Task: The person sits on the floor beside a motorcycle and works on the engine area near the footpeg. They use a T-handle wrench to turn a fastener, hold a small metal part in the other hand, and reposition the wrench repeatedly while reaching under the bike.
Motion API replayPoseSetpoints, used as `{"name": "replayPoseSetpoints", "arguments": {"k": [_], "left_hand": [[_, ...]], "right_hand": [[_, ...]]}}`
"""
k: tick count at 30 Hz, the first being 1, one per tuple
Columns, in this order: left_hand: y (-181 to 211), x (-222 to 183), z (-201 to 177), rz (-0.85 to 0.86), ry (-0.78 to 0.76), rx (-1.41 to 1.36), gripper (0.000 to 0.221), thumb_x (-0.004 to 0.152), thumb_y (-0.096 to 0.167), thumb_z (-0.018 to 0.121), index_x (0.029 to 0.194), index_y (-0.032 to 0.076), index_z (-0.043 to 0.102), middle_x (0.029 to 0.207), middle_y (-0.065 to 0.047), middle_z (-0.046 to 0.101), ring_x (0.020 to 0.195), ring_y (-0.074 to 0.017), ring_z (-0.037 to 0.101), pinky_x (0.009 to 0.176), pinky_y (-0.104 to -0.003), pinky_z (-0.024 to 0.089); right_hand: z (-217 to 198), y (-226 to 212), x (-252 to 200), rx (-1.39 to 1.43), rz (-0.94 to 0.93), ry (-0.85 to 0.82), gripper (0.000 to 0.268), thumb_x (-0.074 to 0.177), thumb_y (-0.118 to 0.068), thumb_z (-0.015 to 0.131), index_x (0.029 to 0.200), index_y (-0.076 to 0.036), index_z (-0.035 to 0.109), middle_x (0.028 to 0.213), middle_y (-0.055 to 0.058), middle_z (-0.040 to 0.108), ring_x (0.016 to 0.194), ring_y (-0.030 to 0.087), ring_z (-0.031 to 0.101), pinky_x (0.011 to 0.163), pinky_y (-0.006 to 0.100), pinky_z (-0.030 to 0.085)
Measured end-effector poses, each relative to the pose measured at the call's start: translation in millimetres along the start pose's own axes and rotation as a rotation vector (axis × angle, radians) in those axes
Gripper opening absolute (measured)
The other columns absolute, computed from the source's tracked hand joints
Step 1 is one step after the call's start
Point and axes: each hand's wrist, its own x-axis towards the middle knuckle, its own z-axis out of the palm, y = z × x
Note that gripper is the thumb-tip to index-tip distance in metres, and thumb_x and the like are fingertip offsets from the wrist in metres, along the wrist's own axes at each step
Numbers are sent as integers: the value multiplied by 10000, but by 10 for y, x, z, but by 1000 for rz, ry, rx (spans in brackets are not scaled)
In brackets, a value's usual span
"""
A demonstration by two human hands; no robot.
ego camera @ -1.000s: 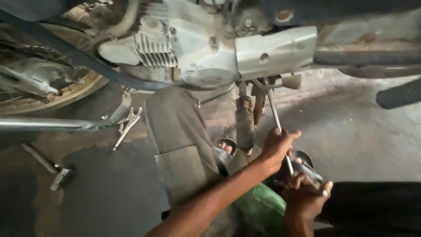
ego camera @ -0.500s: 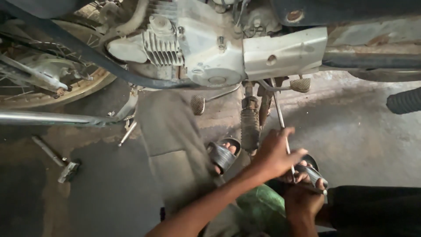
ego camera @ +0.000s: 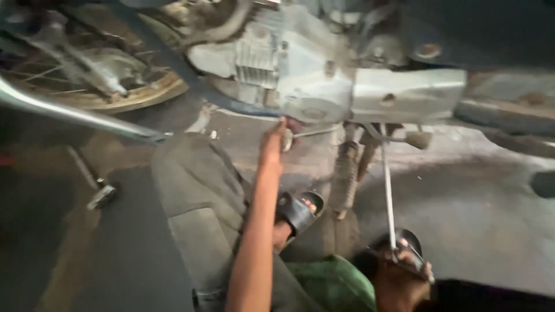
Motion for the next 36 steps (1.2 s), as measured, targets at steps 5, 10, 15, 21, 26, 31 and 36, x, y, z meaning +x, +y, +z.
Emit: {"name": "replayPoseSetpoints", "arguments": {"k": [5, 10, 15, 21, 26, 31, 36], "left_hand": [[-126, 77, -130, 135, -229, -367, 172, 960, 158, 713, 1014, -4, 703, 933, -65, 716, 807, -185, 683, 781, -334, 646], [-28, -101, -90, 153, -238, -310, 127, 922, 90, 744, 1011, 6, 709, 945, -70, 724, 801, -149, 679, 716, -321, 617], [52, -200, -53, 183, -222, -255, 168, 892, 129, 776, 1010, 24, 717, 945, -52, 724, 801, -134, 681, 679, -300, 598], [5, -110, 37, 104, -18, -158, 262, 908, 312, 727, 903, 50, 734, 842, -35, 725, 709, -133, 656, 596, -318, 581], [-233, 94, 142, 321, 251, 187, 389, 1033, 268, 724, 833, -66, 707, 751, -196, 681, 614, -221, 524, 594, -414, 405], [175, -325, 437, 709, 596, 801, 274, 896, 247, 568, 844, 19, 713, 839, -243, 714, 771, -485, 668, 692, -564, 505], [-45, -49, 287, 461, 491, 762, 324, 886, 257, 547, 795, -8, 710, 770, -246, 698, 785, -474, 681, 755, -548, 514]], "right_hand": [[-4, 24, -70, 24, -8, 86, 504, 1020, -477, 466, 1051, -6, 642, 1026, 129, 678, 866, 288, 615, 841, 419, 479], [97, 94, 21, 36, -60, 394, 396, 922, -406, 408, 982, -92, 643, 856, 51, 713, 690, 203, 579, 797, 423, 487], [-430, 238, 321, 25, 92, 261, 283, 1090, -412, 544, 892, -229, 631, 586, -35, 531, 605, 179, 561, 831, 431, 552], [-515, 252, 328, 85, 79, 312, 340, 1071, -485, 495, 930, -216, 649, 629, -45, 604, 578, 148, 587, 816, 388, 538], [-83, 132, 81, 81, 21, 44, 384, 1066, -428, 451, 1004, -109, 655, 731, 20, 655, 661, 208, 616, 849, 420, 521], [326, 65, -130, -26, -57, 347, 472, 966, -410, 428, 1207, -73, 654, 1128, 87, 739, 939, 230, 657, 897, 417, 499], [218, 17, -79, 80, -55, 291, 535, 997, -415, 419, 1160, 54, 616, 1099, 170, 725, 924, 227, 599, 877, 421, 529]]}}
